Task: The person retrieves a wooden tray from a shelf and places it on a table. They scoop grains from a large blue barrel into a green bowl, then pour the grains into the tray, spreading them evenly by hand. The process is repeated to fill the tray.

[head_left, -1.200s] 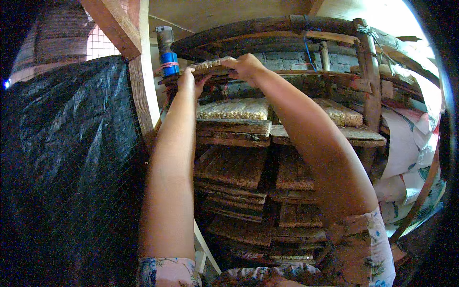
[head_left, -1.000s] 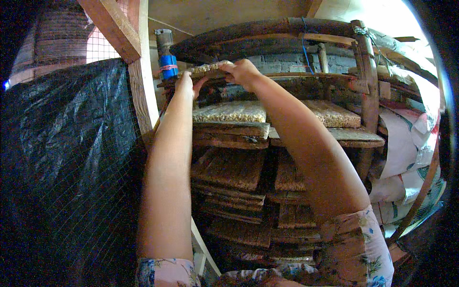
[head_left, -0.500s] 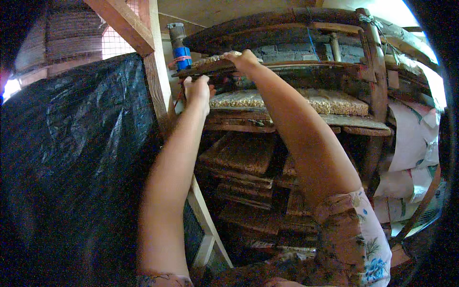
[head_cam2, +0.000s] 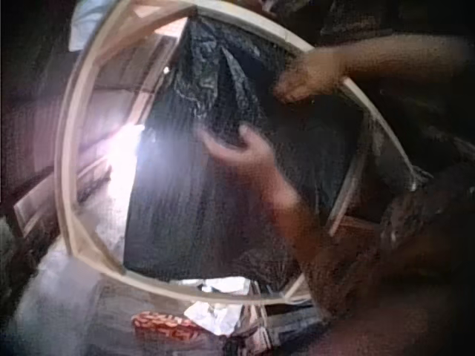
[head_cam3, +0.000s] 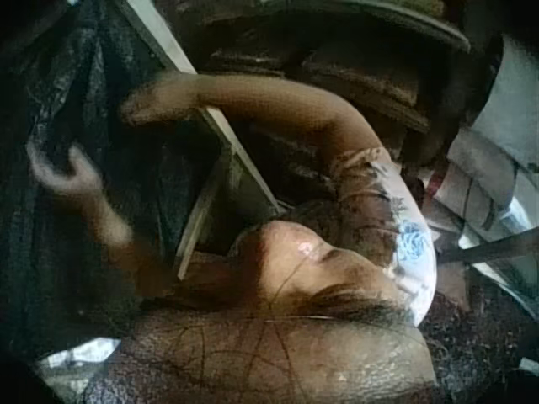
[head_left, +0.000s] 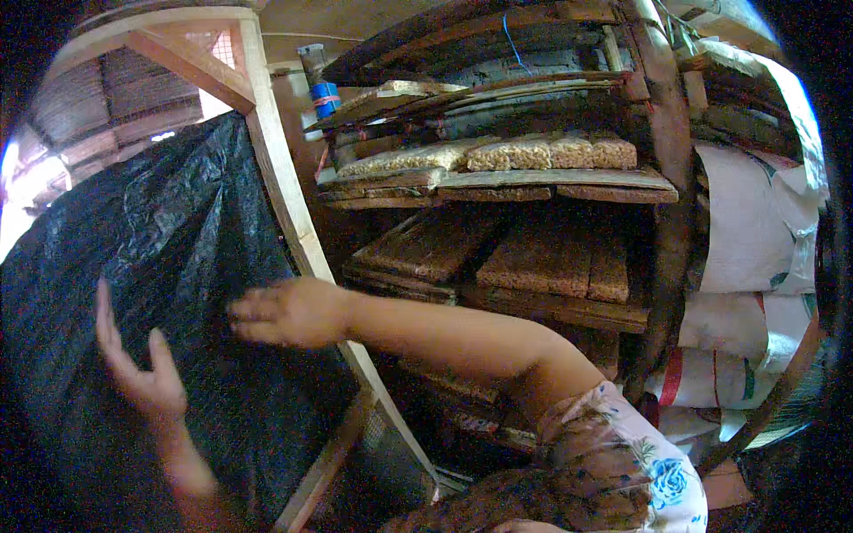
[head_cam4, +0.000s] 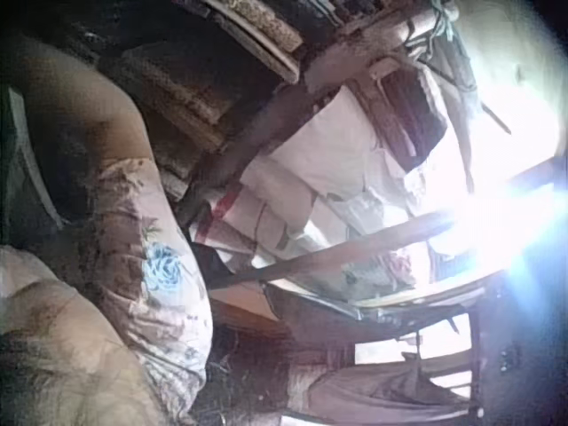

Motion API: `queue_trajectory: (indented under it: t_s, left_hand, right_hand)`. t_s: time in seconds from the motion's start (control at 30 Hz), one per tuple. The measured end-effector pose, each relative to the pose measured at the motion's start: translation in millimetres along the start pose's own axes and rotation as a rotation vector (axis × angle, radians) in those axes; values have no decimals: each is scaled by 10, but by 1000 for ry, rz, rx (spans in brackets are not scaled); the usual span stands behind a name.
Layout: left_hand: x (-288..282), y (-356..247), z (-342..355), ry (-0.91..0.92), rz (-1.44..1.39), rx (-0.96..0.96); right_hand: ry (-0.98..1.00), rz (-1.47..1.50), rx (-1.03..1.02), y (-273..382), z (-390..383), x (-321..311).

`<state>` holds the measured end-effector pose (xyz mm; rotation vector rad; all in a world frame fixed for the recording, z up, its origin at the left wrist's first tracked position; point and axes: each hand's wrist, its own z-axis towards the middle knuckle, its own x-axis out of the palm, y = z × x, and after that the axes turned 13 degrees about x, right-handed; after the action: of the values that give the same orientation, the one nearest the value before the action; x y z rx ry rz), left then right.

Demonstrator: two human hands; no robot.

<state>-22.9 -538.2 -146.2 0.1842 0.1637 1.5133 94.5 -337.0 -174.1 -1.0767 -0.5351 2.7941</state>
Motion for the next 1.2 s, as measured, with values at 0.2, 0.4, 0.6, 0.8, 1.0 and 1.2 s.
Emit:
queue_trajectory:
  t_s: [0.2,0.4,0.6,0.8,1.0,1.2]
  left_hand:
    - [-2586,573,-586,191,1062,49]
    - [-3655,708,-1402,208,891,-532]
    - [-4683,930,-2211,78,559,-788]
    - [-5518,1732,-2889,-190,-499,-1046]
    - [-5558,1046,-2838,-22,-305,-802]
    - [-5495,-1087,-1745,69,380,-743]
  right_hand:
    - [39,166,-16,1097,-1026,-146]
    - [130,181,330,1702,-2066,-632]
    - [153,181,628,2873,-2401,-1345]
    - [38,352,1018,4236,-2618,-1587]
    - [83,350,1087,5118,-2506,-2074]
    - [137,351,1116,5481,-2428,-2495]
